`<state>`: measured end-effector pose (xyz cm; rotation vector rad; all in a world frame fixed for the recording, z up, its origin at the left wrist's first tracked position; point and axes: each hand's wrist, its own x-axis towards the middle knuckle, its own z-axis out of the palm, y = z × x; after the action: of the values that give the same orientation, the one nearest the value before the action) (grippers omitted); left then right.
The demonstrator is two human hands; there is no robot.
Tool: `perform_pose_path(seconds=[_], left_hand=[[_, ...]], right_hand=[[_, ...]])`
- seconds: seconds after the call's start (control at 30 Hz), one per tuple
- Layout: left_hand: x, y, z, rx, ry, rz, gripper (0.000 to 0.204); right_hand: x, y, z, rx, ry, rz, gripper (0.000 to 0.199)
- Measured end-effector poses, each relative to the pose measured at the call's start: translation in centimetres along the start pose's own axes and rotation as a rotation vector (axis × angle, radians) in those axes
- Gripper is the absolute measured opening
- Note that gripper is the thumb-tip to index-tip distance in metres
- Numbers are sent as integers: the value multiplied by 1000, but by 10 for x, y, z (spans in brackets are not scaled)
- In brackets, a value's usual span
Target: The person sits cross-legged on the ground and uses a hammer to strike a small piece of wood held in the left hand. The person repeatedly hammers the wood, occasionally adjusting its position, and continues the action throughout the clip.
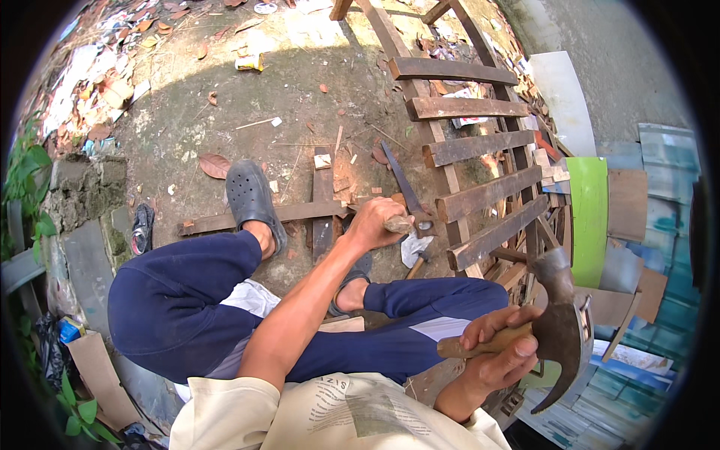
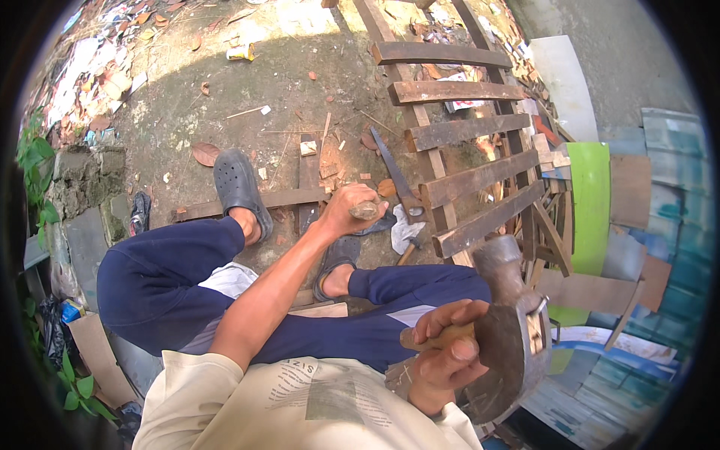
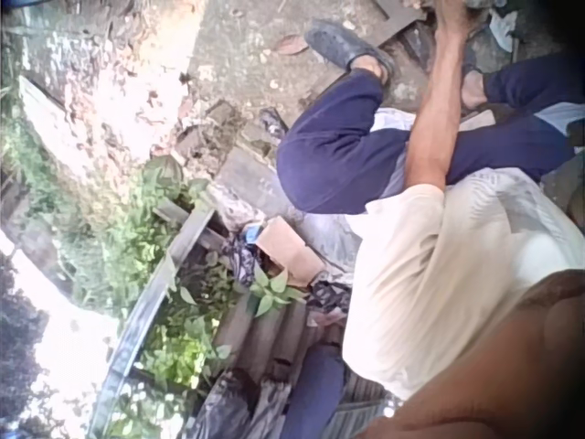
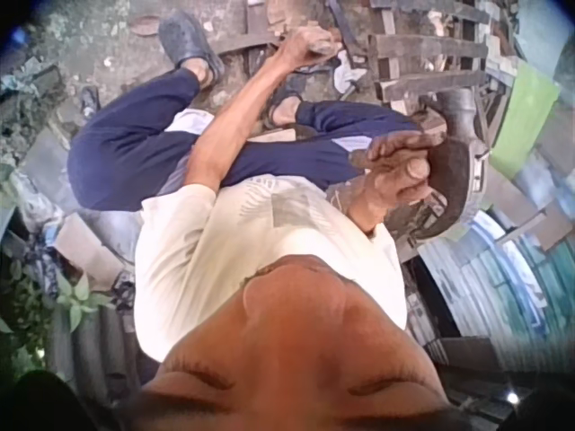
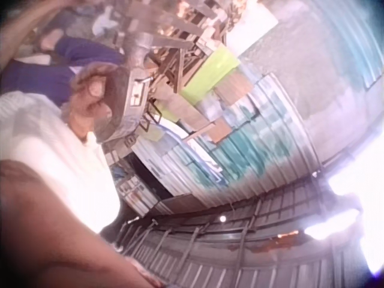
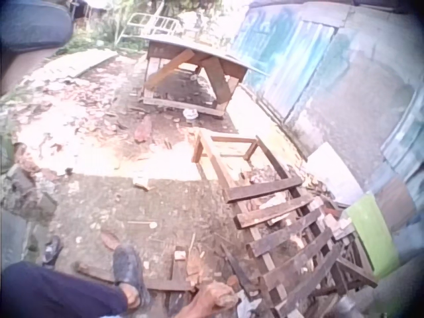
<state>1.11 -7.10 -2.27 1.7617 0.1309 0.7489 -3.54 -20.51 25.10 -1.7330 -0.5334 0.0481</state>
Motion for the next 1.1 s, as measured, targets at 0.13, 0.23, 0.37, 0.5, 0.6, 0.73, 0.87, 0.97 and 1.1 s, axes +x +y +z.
perform_pose_path(seconds=[0.13, 0.23, 0.37, 0.5, 0.6, 0.73, 0.87, 0.97, 1.1], left_hand=[[-4, -1, 6, 36, -26, 63, 23], [-6, -3, 1, 36, -32, 90, 20], [-12, 3, 6, 47, -17, 87, 21], [-11, 2, 9, 13, 12, 89, 23], [-10, 2, 9, 4, 26, 117, 24], [-11, -1, 6, 10, 57, 116, 25], [-11, -4, 5, 18, 12, 65, 25], [-3, -6, 9, -5, 15, 92, 27], [6, -16, 4, 8, 26, 138, 30]], right_hand=[[-8, 55, 18, -345, -166, 199, 33], [-6, 60, 26, -705, -403, 289, 23], [-26, 31, -1, -533, -212, 174, 31], [-28, 17, 7, -63, -23, 34, 46], [-26, 76, 11, -758, -383, 348, 37], [-37, 67, -13, -629, -263, 424, 33], [-25, 12, 5, -10, -6, 46, 33], [-35, 97, -15, -750, -334, -480, 28], [-31, 72, -4, -738, -374, 61, 28]])
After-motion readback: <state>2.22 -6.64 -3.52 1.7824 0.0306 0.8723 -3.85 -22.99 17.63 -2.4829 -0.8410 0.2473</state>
